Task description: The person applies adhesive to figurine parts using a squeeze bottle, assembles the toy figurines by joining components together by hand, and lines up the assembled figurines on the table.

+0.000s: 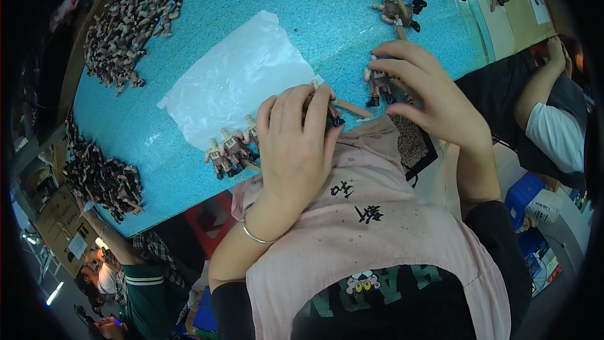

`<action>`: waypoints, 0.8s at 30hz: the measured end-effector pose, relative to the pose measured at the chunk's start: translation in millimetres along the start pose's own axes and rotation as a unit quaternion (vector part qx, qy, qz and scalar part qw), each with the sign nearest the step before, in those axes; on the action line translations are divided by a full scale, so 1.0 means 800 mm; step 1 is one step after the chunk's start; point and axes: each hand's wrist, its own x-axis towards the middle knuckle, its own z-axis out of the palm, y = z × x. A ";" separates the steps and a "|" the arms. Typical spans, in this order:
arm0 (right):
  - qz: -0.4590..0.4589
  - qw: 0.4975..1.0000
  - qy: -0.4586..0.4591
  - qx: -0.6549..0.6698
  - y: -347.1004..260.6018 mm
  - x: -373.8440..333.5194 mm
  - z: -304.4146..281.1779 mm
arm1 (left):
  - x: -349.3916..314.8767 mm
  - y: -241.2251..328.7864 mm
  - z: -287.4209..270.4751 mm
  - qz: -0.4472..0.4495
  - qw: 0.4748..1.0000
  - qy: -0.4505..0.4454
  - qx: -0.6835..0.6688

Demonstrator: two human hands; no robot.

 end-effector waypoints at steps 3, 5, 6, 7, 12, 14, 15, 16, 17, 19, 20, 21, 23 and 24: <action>-0.013 0.997 0.004 -0.078 -0.001 0.006 0.010 | -0.001 -0.001 0.001 -0.002 1.000 0.007 0.000; -0.004 1.000 0.028 -0.003 0.003 0.005 0.011 | 0.000 -0.001 0.001 -0.004 1.000 0.004 -0.002; -0.005 1.000 0.027 -0.003 0.005 0.006 0.010 | 0.001 0.000 0.002 -0.004 1.000 0.001 -0.004; -0.006 0.999 0.030 0.019 0.006 0.007 0.008 | 0.000 0.000 0.002 -0.006 1.000 0.001 -0.003; -0.019 0.991 -0.008 0.133 -0.008 0.013 0.004 | -0.002 -0.002 0.003 -0.006 1.000 0.007 0.002; -0.032 0.994 -0.024 0.100 -0.015 0.014 0.013 | -0.002 -0.001 0.003 -0.005 1.000 0.009 -0.001; -0.032 0.994 -0.025 0.099 -0.016 0.015 0.018 | -0.001 -0.001 0.002 -0.004 1.000 0.011 -0.002; -0.029 0.996 -0.029 0.074 -0.015 0.016 0.025 | -0.002 -0.002 0.002 -0.006 1.000 0.012 0.000; -0.026 0.998 -0.034 0.048 -0.016 0.017 0.028 | -0.002 -0.002 0.002 -0.005 1.000 0.008 -0.004; -0.031 0.998 -0.022 0.045 -0.016 0.015 0.026 | -0.003 -0.003 -0.001 -0.008 1.000 0.005 -0.005; -0.033 0.999 -0.009 0.042 -0.016 0.016 0.026 | -0.005 -0.003 -0.004 -0.004 1.000 0.013 -0.010; -0.037 0.998 -0.011 0.044 -0.017 0.018 0.027 | -0.007 -0.005 -0.007 0.000 1.000 0.021 -0.014; -0.053 0.999 0.001 0.006 -0.021 0.022 0.028 | -0.020 -0.012 -0.022 0.002 1.000 0.025 0.002; -0.057 0.998 0.001 0.007 -0.025 0.026 0.030 | -0.027 -0.017 -0.031 0.007 0.999 0.028 0.017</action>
